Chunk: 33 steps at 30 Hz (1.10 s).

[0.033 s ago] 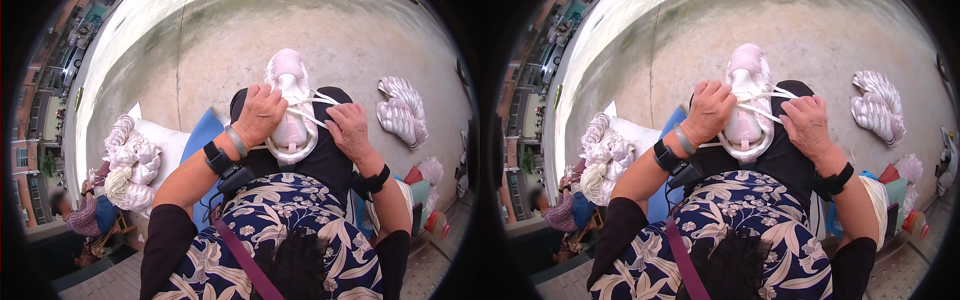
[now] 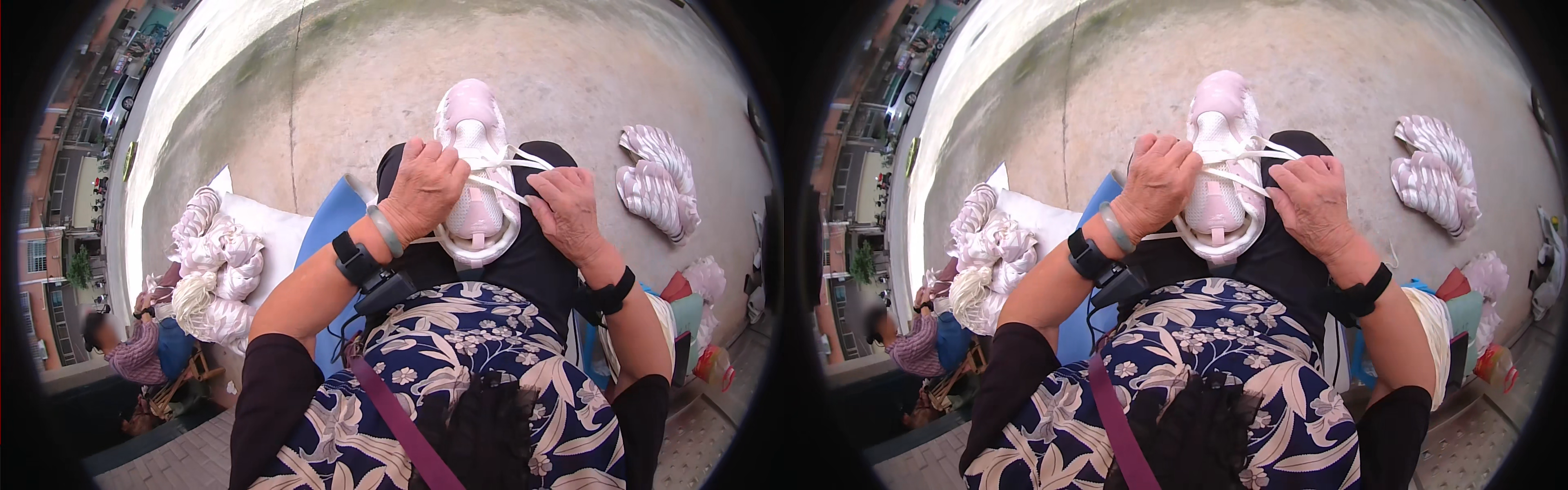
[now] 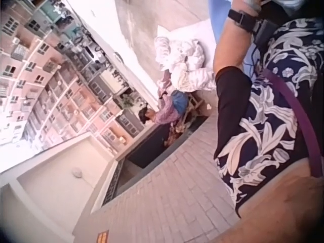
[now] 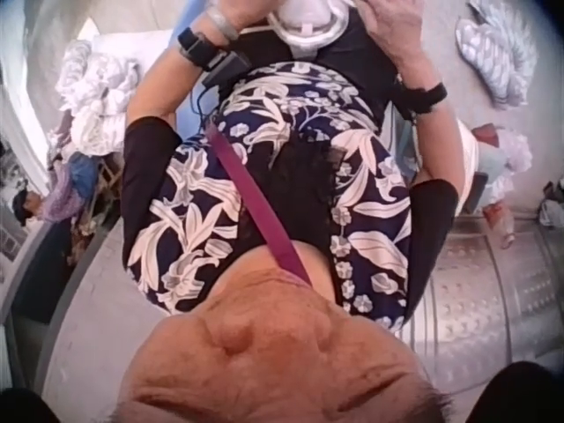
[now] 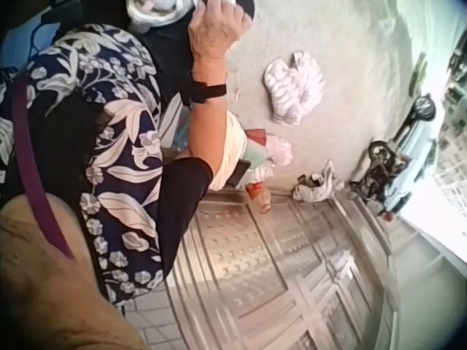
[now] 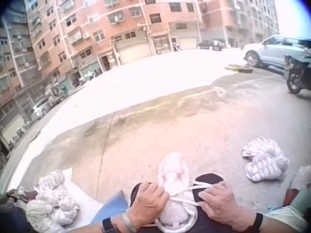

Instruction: The person is lacing a pink and white shoe in an outdoor manufacturing environment.

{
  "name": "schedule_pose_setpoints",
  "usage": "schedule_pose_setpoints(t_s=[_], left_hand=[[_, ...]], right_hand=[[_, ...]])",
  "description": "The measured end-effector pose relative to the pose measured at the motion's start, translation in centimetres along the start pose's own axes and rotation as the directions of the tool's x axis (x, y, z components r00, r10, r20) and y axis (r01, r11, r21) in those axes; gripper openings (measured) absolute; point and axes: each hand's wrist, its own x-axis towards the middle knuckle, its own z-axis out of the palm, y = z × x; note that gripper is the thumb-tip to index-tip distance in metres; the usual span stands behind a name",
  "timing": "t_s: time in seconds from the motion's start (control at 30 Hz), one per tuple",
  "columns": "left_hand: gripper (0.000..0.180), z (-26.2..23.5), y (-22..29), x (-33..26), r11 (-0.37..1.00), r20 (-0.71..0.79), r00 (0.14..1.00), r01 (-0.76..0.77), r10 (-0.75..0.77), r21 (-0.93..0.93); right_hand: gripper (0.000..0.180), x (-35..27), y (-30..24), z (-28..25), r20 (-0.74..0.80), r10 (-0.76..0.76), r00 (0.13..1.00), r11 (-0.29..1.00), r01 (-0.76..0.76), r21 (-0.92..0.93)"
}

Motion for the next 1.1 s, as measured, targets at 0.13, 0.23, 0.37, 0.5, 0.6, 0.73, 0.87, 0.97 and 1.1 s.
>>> schedule_pose_setpoints(t_s=[0.13, 0.23, 0.37, 0.5, 0.6, 0.73, 0.87, 0.97, 1.1], left_hand=[[0.010, -0.3, -0.5, -1.0, 0.998, -0.051, 0.998, 0.031, -0.029, 0.045], [0.008, 0.0, -0.8, -1.6, 0.974, -0.046, 0.975, 0.212, -0.216, -0.079], [0.011, 0.6, -0.8, -1.0, 0.682, -0.054, 0.797, 0.478, -0.602, -0.553], [0.013, 1.4, -0.1, -0.9, 0.115, 0.184, 0.634, 0.399, -0.751, -0.910], [0.013, 1.1, 0.3, -0.8, -0.026, 0.279, 0.645, 0.373, -0.711, -0.928], [0.014, 1.8, 0.1, -1.9, -0.058, 0.404, 0.609, 0.506, -0.683, -0.861], [0.018, 1.9, 1.1, -2.6, 0.131, 0.378, 0.678, 0.573, -0.630, -0.809], [0.026, 2.2, 1.2, -3.0, 0.293, 0.306, 0.729, 0.569, -0.612, -0.768], [0.028, 2.1, 1.5, -2.8, 0.419, 0.198, 0.770, 0.522, -0.606, -0.743]], right_hand=[[0.020, 0.9, -1.7, 0.5, 0.057, -0.023, 0.998, 0.996, 0.018, 0.093], [0.016, 0.9, -1.5, 0.6, 0.090, -0.008, 0.996, 0.989, -0.006, 0.148], [0.012, 1.3, -1.0, 1.1, 0.054, 0.104, 0.993, 0.900, -0.117, 0.421], [0.016, 1.5, -1.3, -0.1, 0.210, 0.221, 0.952, 0.753, -0.304, 0.584], [0.019, 0.8, -0.9, -1.9, 0.573, 0.275, 0.772, 0.519, -0.621, 0.588], [0.020, -1.3, 0.0, -4.9, 0.681, 0.344, 0.646, 0.369, -0.760, 0.535], [0.021, -5.8, 4.3, -7.3, 0.644, 0.422, 0.638, 0.374, -0.769, 0.518], [0.024, -7.7, 5.6, -8.2, 0.654, 0.496, 0.571, 0.296, -0.820, 0.490], [0.026, -7.0, 4.0, -5.8, 0.634, 0.433, 0.641, 0.518, -0.752, 0.407]])
